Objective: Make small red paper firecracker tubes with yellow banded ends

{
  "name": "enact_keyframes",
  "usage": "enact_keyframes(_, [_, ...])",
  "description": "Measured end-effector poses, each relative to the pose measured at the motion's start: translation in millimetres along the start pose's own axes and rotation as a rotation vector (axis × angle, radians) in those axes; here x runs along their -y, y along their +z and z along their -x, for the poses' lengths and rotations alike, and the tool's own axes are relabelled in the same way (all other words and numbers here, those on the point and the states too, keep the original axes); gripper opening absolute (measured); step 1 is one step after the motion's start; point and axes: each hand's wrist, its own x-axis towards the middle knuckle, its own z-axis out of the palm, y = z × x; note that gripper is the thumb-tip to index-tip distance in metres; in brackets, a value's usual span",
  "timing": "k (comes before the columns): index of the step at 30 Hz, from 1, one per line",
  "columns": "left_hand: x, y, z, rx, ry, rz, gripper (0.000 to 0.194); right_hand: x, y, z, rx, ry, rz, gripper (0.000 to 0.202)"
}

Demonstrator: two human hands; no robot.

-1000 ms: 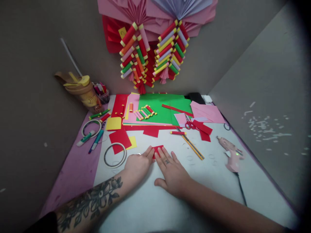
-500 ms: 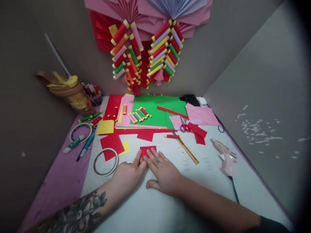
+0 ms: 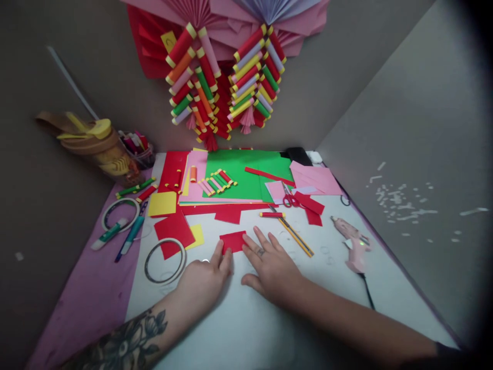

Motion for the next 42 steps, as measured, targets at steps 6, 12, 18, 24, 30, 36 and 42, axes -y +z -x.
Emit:
enact_keyframes(6, [-3, 0.4, 2, 0.024, -0.001, -0.018, 0.049, 16, 12, -24, 0.018, -0.159, -0.102, 0.086])
enact_keyframes(12, [-9, 4.3, 6, 0.024, -0.017, -0.069, 0.052, 1, 16, -26, 0.036, -0.075, -0.017, 0.087])
enact_keyframes(18, [-4, 3.8, 5, -0.05, -0.012, -0.052, 0.046, -9, 7, -16, 0.044, 0.067, 0.067, 0.078])
enact_keyframes(24, [12, 3.9, 3, -0.192, 0.005, 0.114, 0.036, -10, -6, -17, -0.215, 0.129, 0.012, 0.04])
enact_keyframes(30, [30, -14.8, 8, -0.305, -0.078, 0.127, 0.036, -1, 2, -23, -0.254, -0.049, -0.002, 0.032])
enact_keyframes(36, [59, -29.2, 9, -0.123, -0.373, 0.065, 0.041, -1, 13, -25, -0.293, -0.047, 0.028, 0.031])
enact_keyframes(42, [71, -34.3, 11, -0.007, -0.294, 0.091, 0.023, -8, 20, -27, -0.355, -0.028, 0.054, 0.031])
